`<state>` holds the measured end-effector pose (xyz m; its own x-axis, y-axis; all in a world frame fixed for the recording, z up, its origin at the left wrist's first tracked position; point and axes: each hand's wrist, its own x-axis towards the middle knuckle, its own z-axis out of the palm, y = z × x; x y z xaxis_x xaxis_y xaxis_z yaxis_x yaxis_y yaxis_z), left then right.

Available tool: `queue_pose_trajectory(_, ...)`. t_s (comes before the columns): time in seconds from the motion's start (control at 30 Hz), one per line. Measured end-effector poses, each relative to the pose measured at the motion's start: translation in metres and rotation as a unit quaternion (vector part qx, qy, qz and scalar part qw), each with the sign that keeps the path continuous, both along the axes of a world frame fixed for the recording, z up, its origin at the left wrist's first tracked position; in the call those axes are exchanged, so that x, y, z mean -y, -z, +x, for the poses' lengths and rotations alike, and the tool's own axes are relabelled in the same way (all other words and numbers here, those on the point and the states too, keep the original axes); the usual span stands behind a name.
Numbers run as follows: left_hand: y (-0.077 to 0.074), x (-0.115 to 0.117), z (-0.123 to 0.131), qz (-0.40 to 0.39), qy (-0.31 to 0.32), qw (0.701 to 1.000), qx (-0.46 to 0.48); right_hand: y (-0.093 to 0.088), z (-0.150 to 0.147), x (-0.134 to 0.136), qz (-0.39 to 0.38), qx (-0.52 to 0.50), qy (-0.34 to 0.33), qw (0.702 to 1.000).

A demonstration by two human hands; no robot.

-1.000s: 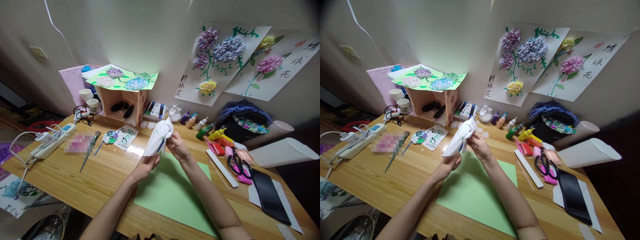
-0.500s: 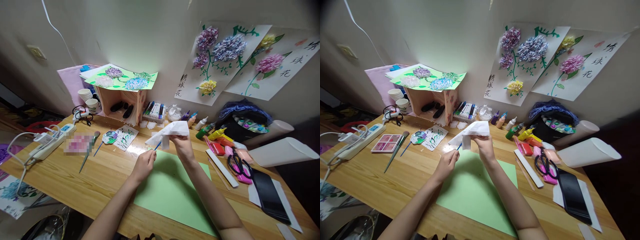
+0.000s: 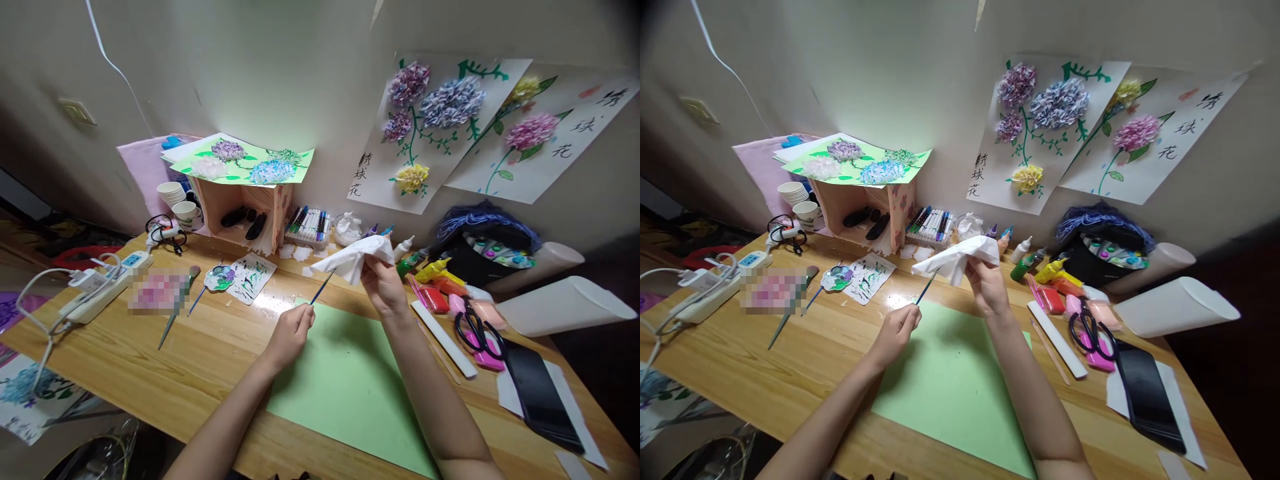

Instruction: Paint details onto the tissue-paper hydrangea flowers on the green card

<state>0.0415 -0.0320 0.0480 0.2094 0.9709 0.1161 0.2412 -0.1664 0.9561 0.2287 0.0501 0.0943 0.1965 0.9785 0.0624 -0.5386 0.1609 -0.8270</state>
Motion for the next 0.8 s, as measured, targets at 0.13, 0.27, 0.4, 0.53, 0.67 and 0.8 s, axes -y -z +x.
queue_pose_trajectory(0.13, 0.004, -0.001, 0.000, 0.007, -0.024, 1.000, -0.003, -0.004, 0.024, -0.009, 0.000, -0.021, 0.000, 1.000)
queue_pose_trajectory(0.27, 0.005, -0.006, -0.006, 0.006, -0.078, 0.996, -0.037, -0.003, 0.037, -0.012, -0.021, -0.014, -0.037, 0.999)
queue_pose_trajectory(0.4, 0.010, -0.018, -0.030, -0.005, -0.211, 0.969, -0.130, -0.001, 0.044, -0.012, -0.042, 0.021, -0.068, 0.997)
queue_pose_trajectory(0.53, 0.018, -0.024, -0.062, -0.040, -0.318, 0.913, -0.253, 0.002, 0.046, -0.012, -0.061, 0.026, -0.074, 0.995)
queue_pose_trajectory(0.67, 0.024, -0.025, -0.081, -0.067, -0.365, 0.861, -0.348, 0.005, 0.046, -0.012, -0.073, 0.053, -0.090, 0.992)
queue_pose_trajectory(0.8, 0.026, -0.025, -0.083, -0.073, -0.391, 0.822, -0.408, 0.010, 0.046, -0.014, -0.093, 0.054, -0.107, 0.988)
